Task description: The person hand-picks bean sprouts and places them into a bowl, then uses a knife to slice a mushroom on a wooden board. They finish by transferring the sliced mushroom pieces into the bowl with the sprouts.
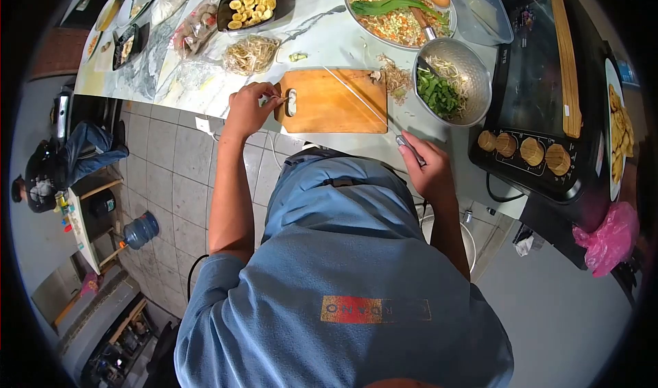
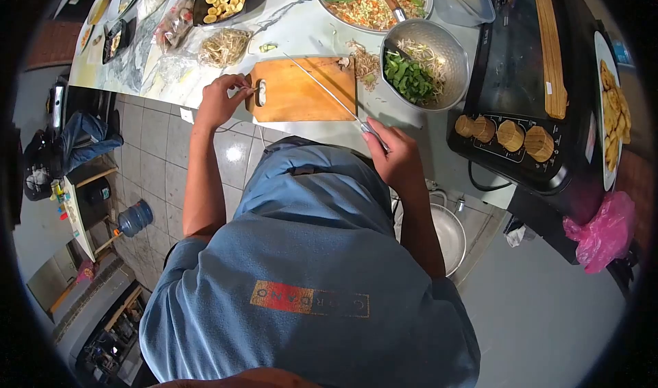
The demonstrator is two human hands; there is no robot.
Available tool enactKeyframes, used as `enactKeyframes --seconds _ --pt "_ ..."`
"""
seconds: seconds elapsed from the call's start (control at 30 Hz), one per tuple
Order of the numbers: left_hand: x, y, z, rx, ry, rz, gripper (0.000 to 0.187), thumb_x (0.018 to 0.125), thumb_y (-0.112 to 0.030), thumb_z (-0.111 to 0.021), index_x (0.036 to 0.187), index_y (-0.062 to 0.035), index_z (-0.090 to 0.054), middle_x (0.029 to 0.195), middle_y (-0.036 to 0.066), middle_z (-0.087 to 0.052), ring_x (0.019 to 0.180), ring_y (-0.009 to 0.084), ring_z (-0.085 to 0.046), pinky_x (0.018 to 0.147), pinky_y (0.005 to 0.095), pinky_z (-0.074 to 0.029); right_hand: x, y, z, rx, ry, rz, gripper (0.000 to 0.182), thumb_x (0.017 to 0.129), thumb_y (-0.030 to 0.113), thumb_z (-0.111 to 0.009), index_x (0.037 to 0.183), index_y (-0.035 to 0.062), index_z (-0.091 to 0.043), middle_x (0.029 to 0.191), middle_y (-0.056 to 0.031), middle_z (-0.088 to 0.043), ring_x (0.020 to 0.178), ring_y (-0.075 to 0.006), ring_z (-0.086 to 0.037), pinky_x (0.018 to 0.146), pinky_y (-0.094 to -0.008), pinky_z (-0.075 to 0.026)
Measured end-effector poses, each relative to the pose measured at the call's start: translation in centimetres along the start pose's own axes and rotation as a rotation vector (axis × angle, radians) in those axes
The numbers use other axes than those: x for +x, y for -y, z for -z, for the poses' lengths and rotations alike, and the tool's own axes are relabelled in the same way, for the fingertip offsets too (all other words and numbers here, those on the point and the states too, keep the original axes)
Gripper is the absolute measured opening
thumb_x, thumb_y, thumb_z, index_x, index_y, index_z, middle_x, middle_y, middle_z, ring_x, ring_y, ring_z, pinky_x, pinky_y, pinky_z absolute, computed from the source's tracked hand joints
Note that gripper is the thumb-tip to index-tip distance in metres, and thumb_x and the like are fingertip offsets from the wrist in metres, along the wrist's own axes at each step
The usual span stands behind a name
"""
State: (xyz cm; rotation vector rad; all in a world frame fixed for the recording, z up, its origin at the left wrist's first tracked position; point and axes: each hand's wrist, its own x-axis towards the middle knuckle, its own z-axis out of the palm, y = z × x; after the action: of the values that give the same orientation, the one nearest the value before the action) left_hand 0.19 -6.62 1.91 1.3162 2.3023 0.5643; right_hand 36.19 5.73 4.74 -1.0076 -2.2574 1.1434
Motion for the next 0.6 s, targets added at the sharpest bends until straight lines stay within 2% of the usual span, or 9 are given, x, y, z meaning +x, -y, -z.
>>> enactKeyframes --seconds 0.07,0.13,0.27,0.33,0.4,0.47,0.5,0.57,0.6 --pt "0.3 0.1 -0.2 -0.017 -0.007 -0.021 0.021 0.087 -0.018 -0.078 0.101 -0.0031 -0.072 0.094 0.010 -0.073 0.087 0.0204 -0.069 0.080 0.0332 -0.053 -0.3 0.0 -0.1 0.001 -0.019 -0.008 0.026 0.091 0.010 -0.071 0.115 -0.0008 -0.071 0.090 -0.0184 -0.072 0.077 -0.0306 -0.071 0.069 -0.0354 -0.054" --pt "0.8 -0.1 -0.2 -0.237 -0.020 -0.031 0.021 0.089 -0.019 -0.076 0.101 -0.0014 -0.072 0.090 0.008 -0.072 0.083 0.0152 -0.066 0.078 0.0302 -0.051 -0.6 0.1 0.0 -0.001 -0.041 -0.046 0.026 0.091 0.011 -0.071 0.115 -0.0006 -0.071 0.092 -0.0183 -0.073 0.079 -0.0305 -0.072 0.070 -0.0354 -0.055" --pt "2.1 -2.5 -1.2 -0.395 0.019 -0.057 0.021 0.091 -0.018 -0.075 0.102 -0.0002 -0.072 0.087 0.007 -0.071 0.079 0.0111 -0.063 0.075 0.0281 -0.051 -1.2 -0.3 -0.1 -0.039 -0.121 -0.031 0.027 0.091 0.011 -0.071 0.115 -0.0003 -0.071 0.092 -0.0186 -0.073 0.078 -0.0297 -0.072 0.070 -0.0351 -0.055" --pt "2.6 -4.3 -2.3 -0.410 0.076 -0.080 0.020 0.090 -0.015 -0.075 0.103 -0.0006 -0.073 0.088 0.011 -0.075 0.073 0.0169 -0.067 0.069 0.0297 -0.052 -1.7 -0.4 0.0 -0.023 -0.131 -0.126 0.027 0.091 0.012 -0.071 0.115 0.0010 -0.071 0.092 -0.0184 -0.073 0.077 -0.0290 -0.072 0.069 -0.0347 -0.055" --pt "3.2 -5.5 -4.1 -0.449 0.021 -0.303 0.017 0.090 -0.015 -0.074 0.102 -0.0022 -0.075 0.089 0.012 -0.076 0.074 0.0178 -0.070 0.068 0.0306 -0.053 -2.3 -0.5 0.0 -0.030 -0.162 -0.139 0.027 0.091 0.012 -0.071 0.115 0.0017 -0.071 0.091 -0.0178 -0.073 0.076 -0.0283 -0.071 0.069 -0.0345 -0.054" --pt "3.4 -7.0 -5.1 -0.377 0.118 -0.200 0.021 0.091 -0.017 -0.073 0.105 -0.0025 -0.075 0.090 0.010 -0.076 0.081 0.0185 -0.070 0.075 0.0302 -0.053 -3.1 -0.8 0.0 -0.039 -0.195 -0.154 0.027 0.091 0.012 -0.071 0.115 0.0024 -0.071 0.090 -0.0172 -0.073 0.074 -0.0276 -0.071 0.068 -0.0343 -0.054" --pt "3.7 -7.2 -5.5 -0.377 0.131 -0.210 0.021 0.091 -0.017 -0.073 0.105 -0.0025 -0.075 0.090 0.010 -0.076 0.081 0.0185 -0.070 0.075 0.0302 -0.053 -3.4 -0.9 0.0 -0.033 -0.200 -0.166 0.027 0.091 0.012 -0.071 0.116 0.0029 -0.071 0.089 -0.0165 -0.072 0.072 -0.0266 -0.070 0.067 -0.0341 -0.054" --pt "4.3 -7.2 -6.6 -0.284 0.078 -0.376 0.020 0.092 -0.016 -0.071 0.106 -0.0032 -0.075 0.091 0.012 -0.075 0.085 0.0243 -0.070 0.079 0.0330 -0.053 -4.1 -1.1 0.1 -0.027 -0.215 -0.188 0.027 0.091 0.013 -0.071 0.116 0.0034 -0.071 0.088 -0.0158 -0.072 0.071 -0.0257 -0.070 0.066 -0.0339 -0.054" --pt "4.4 -7.2 -6.8 -0.283 0.088 -0.385 0.020 0.092 -0.016 -0.071 0.106 -0.0032 -0.075 0.091 0.012 -0.075 0.085 0.0243 -0.070 0.079 0.0330 -0.053 -4.3 -1.0 0.1 -0.030 -0.221 -0.178 0.028 0.091 0.013 -0.071 0.117 0.0037 -0.070 0.087 -0.0155 -0.072 0.069 -0.0249 -0.069 0.065 -0.0336 -0.053"
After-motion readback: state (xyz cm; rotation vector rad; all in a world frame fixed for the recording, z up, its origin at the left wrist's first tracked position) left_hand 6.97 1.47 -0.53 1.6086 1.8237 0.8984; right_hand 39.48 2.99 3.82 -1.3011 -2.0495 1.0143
